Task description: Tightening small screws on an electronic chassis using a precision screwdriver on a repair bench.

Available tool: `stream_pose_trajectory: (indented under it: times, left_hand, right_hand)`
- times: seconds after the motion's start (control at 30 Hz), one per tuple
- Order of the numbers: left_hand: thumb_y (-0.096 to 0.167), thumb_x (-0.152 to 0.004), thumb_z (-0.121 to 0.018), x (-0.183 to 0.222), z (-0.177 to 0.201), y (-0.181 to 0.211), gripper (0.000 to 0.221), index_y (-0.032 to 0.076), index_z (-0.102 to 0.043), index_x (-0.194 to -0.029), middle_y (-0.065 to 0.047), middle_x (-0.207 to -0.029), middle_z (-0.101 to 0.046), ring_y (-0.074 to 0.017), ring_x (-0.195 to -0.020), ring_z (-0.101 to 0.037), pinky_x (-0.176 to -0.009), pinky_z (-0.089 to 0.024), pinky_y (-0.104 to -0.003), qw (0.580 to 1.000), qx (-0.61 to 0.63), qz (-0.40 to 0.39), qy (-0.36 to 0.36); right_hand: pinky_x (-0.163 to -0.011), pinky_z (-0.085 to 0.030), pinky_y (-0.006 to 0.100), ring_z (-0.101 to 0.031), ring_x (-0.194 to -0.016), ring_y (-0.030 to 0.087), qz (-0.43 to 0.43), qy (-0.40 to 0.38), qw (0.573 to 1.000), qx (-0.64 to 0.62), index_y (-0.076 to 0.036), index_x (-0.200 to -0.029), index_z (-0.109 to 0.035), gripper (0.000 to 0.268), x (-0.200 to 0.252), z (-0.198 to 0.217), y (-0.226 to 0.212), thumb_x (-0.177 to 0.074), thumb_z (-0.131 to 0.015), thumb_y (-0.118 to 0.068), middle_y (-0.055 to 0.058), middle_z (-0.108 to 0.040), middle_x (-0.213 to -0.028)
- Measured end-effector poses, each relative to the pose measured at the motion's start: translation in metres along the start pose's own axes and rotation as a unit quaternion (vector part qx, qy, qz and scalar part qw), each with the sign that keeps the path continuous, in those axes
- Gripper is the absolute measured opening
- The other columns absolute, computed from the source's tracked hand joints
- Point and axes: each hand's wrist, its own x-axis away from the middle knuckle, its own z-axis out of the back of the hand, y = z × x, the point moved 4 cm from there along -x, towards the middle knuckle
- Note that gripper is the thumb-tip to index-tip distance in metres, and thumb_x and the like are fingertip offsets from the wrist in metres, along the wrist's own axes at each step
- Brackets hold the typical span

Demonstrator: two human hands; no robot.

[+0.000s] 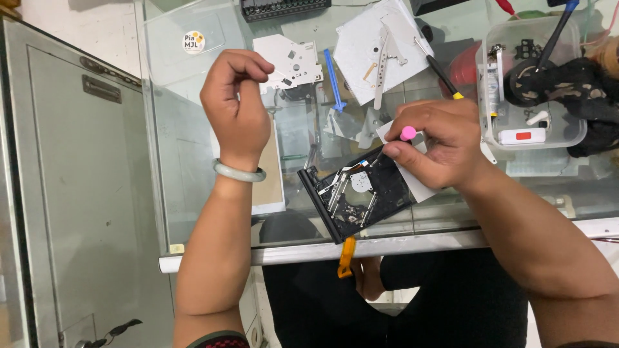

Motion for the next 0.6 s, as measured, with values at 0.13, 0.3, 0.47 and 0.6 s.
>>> stream_pose_trajectory:
  times: [0.13, 0.3, 0.47, 0.6]
  left_hand:
    - [-0.015, -0.082, -0.039, 0.004, -0.010, 0.005, 0.023, 0.002, -0.055, -0.084, -0.013, -0.086, -0.064, -0.0254, -0.084, -0.062, -0.075, -0.051, -0.033, 0.995, -0.016, -0.031, -0.094]
    - [-0.019, -0.079, -0.051, 0.018, -0.037, 0.022, 0.027, 0.000, -0.069, -0.089, -0.022, -0.086, -0.071, -0.0401, -0.085, -0.070, -0.084, -0.054, -0.052, 0.915, -0.010, -0.046, -0.400]
    - [0.005, -0.083, -0.072, 0.034, -0.048, 0.018, 0.016, 0.006, -0.065, -0.098, -0.015, -0.090, -0.068, -0.0369, -0.087, -0.066, -0.082, -0.051, -0.051, 0.882, -0.020, -0.025, -0.469]
    - [0.023, -0.081, -0.082, 0.055, -0.060, 0.012, 0.033, 0.008, -0.061, -0.102, -0.012, -0.089, -0.063, -0.0358, -0.089, -0.063, -0.082, -0.049, -0.051, 0.857, -0.039, -0.012, -0.514]
  right_hand:
    - [-0.052, -0.042, 0.032, -0.053, -0.055, 0.027, 0.008, -0.027, 0.999, -0.039, 0.007, -0.081, -0.062, 0.019, -0.007, -0.006, -0.003, -0.092, -0.068, -0.008, 0.013, -0.056, -0.067]
    - [-0.047, -0.047, 0.035, -0.050, -0.044, 0.026, -0.009, -0.047, 0.991, -0.127, 0.001, -0.078, -0.071, 0.014, -0.011, -0.012, 0.002, -0.092, -0.070, -0.003, 0.012, -0.059, -0.059]
    - [-0.046, -0.048, 0.035, -0.052, -0.044, 0.026, -0.009, -0.070, 0.990, -0.124, 0.001, -0.079, -0.071, 0.014, -0.009, -0.016, 0.003, -0.092, -0.070, -0.003, 0.012, -0.059, -0.058]
    - [-0.047, -0.049, 0.037, -0.055, -0.045, 0.029, -0.008, -0.094, 0.988, -0.126, 0.001, -0.078, -0.069, 0.014, -0.016, -0.021, -0.005, -0.092, -0.070, -0.004, 0.013, -0.059, -0.057]
